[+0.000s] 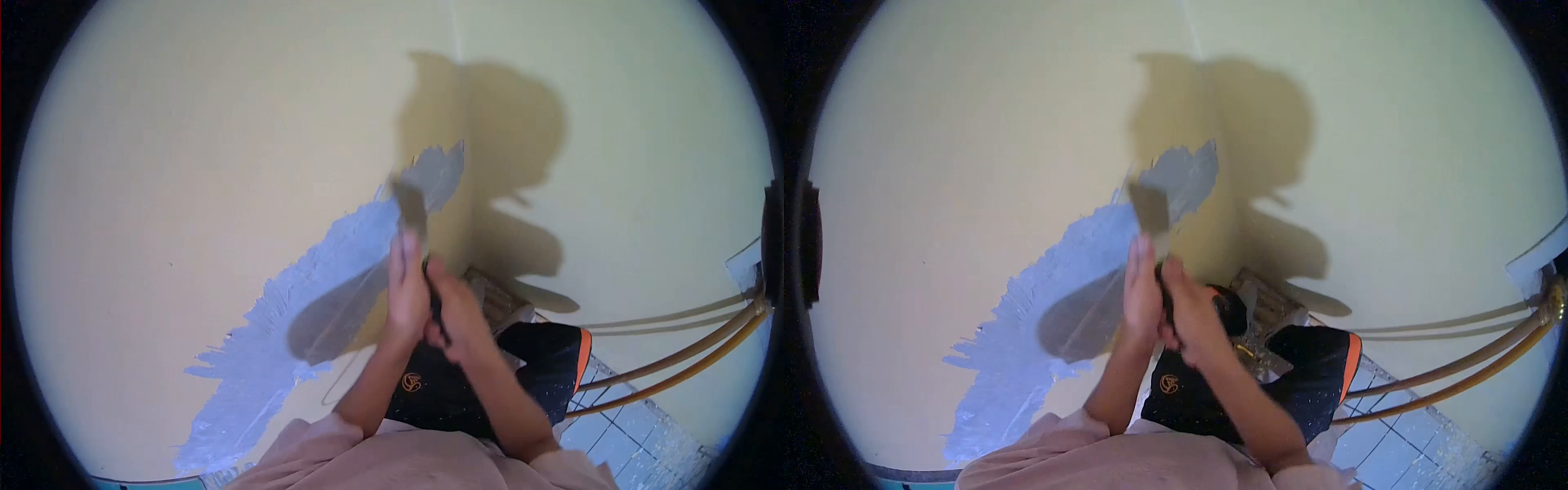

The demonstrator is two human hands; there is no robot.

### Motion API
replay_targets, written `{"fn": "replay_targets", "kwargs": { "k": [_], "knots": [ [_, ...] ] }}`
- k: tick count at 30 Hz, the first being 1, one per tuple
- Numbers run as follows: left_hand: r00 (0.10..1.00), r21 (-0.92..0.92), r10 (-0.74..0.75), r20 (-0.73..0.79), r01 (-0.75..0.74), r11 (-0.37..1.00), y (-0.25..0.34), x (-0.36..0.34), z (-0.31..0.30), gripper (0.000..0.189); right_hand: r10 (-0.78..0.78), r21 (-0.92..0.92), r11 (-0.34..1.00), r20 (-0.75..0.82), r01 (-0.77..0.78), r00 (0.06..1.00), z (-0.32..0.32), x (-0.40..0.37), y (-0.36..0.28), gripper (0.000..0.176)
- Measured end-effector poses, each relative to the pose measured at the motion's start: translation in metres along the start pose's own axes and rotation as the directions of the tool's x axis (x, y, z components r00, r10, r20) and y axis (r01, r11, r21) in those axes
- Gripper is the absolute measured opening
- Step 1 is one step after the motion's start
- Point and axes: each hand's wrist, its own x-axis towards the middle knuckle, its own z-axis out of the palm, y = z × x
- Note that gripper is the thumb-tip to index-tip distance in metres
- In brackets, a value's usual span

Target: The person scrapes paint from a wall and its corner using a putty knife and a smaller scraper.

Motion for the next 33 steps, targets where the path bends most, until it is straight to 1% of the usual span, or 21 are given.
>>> {"fn": "replay_targets", "kwargs": {
  "k": [1, 3, 5, 6, 7, 9, 11, 13, 14, 15, 17, 18, 19, 21, 22, 25, 27, 29, 30, 31, 33],
  "knots": [
    [0.964, -0.008, 0.255, -0.077, -0.256, 0.967, -0.027, -0.002, -0.007, 0.057, 0.030, -0.031, 0.999, 0.001, -0.030, 1.000, -0.002, -0.005, 0.008, 0.043],
    [0.970, -0.006, 0.218, -0.109, -0.220, 0.975, -0.028, -0.004, -0.016, 0.056, 0.049, -0.063, 0.997, -0.002, -0.049, 0.999, 0.004, -0.004, 0.014, 0.044],
    [0.984, 0.104, 0.138, -0.108, -0.127, 0.986, -0.014, 0.001, -0.014, 0.053, -0.037, -0.046, 0.998, -0.009, 0.037, 0.999, 0.005, 0.006, 0.008, 0.045],
    [0.993, -0.028, 0.109, -0.046, -0.110, 0.994, 0.010, 0.005, 0.002, 0.050, -0.015, -0.039, 0.999, -0.012, 0.014, 1.000, 0.002, 0.008, 0.004, 0.045],
    [0.994, -0.027, 0.092, -0.052, -0.094, 0.995, 0.022, 0.002, 0.009, 0.050, -0.033, -0.012, 0.999, 0.005, 0.034, 0.999, -0.004, 0.011, -0.005, 0.044],
    [0.985, -0.032, -0.171, 0.031, 0.172, 0.985, 0.039, 0.000, 0.019, 0.053, -0.102, 0.035, 0.994, 0.043, 0.100, 0.994, -0.012, 0.017, -0.021, 0.041],
    [0.994, -0.055, -0.098, -0.043, 0.095, 0.994, -0.001, -0.010, 0.009, 0.050, -0.051, -0.007, 0.999, -0.001, 0.051, 0.999, -0.009, 0.003, 0.001, 0.040],
    [0.977, -0.137, 0.154, -0.148, -0.174, 0.975, -0.024, -0.011, -0.006, 0.041, 0.065, 0.001, 0.998, 0.081, -0.066, 0.995, -0.003, -0.004, 0.019, 0.044],
    [0.962, -0.057, 0.230, -0.147, -0.241, 0.969, -0.020, -0.005, -0.010, 0.042, 0.053, -0.027, 0.998, 0.101, -0.050, 0.994, 0.000, 0.000, 0.018, 0.045],
    [0.965, -0.046, 0.216, -0.151, -0.225, 0.973, -0.017, 0.002, -0.012, 0.042, 0.069, -0.017, 0.998, 0.099, -0.068, 0.993, 0.001, 0.007, 0.014, 0.045],
    [1.000, -0.006, -0.014, -0.024, 0.014, 1.000, 0.031, 0.004, 0.000, 0.044, -0.068, -0.034, 0.997, 0.039, 0.069, 0.997, 0.004, 0.022, -0.009, 0.046],
    [0.993, -0.056, -0.113, -0.030, 0.111, 0.992, 0.040, 0.002, 0.011, 0.049, -0.069, 0.005, 0.998, 0.071, 0.068, 0.995, 0.000, 0.021, -0.018, 0.048],
    [0.993, -0.059, -0.112, -0.032, 0.110, 0.992, 0.029, -0.001, 0.012, 0.049, -0.067, 0.002, 0.998, 0.073, 0.068, 0.995, 0.000, 0.013, -0.018, 0.048],
    [0.968, -0.022, 0.147, -0.204, -0.155, 0.988, -0.006, -0.014, 0.010, 0.054, 0.044, -0.089, 0.995, -0.012, -0.045, 0.999, -0.004, -0.007, -0.008, 0.048],
    [0.983, -0.071, 0.019, -0.180, -0.032, 0.997, 0.000, -0.030, 0.005, 0.057, 0.074, -0.131, 0.989, 0.059, -0.066, 0.996, -0.006, -0.014, 0.000, 0.051],
    [0.978, 0.020, 0.150, -0.147, -0.148, 0.989, 0.002, -0.015, -0.005, 0.056, -0.023, -0.038, 0.999, 0.058, 0.025, 0.998, 0.001, 0.004, 0.008, 0.050],
    [0.989, -0.008, 0.114, -0.093, -0.115, 0.993, 0.023, 0.003, 0.006, 0.055, -0.013, -0.065, 0.998, 0.080, 0.018, 0.997, -0.003, 0.018, -0.013, 0.048],
    [0.997, -0.116, -0.080, -0.005, 0.079, 0.990, 0.042, 0.004, 0.022, 0.052, -0.108, 0.041, 0.994, 0.117, 0.104, 0.987, -0.005, 0.019, -0.030, 0.046],
    [0.996, -0.028, 0.006, -0.093, -0.009, 1.000, 0.034, 0.001, 0.022, 0.046, -0.077, -0.014, 0.997, 0.033, 0.078, 0.996, -0.004, 0.009, -0.031, 0.047],
    [0.996, -0.032, 0.019, -0.089, -0.021, 0.999, 0.021, -0.009, 0.017, 0.046, -0.089, -0.017, 0.996, 0.037, 0.090, 0.995, -0.005, 0.000, -0.023, 0.047],
    [0.963, -0.112, 0.230, -0.140, -0.247, 0.963, -0.004, -0.015, 0.006, 0.046, 0.052, -0.098, 0.994, 0.051, -0.047, 0.997, -0.005, -0.011, -0.002, 0.046]
  ]
}}
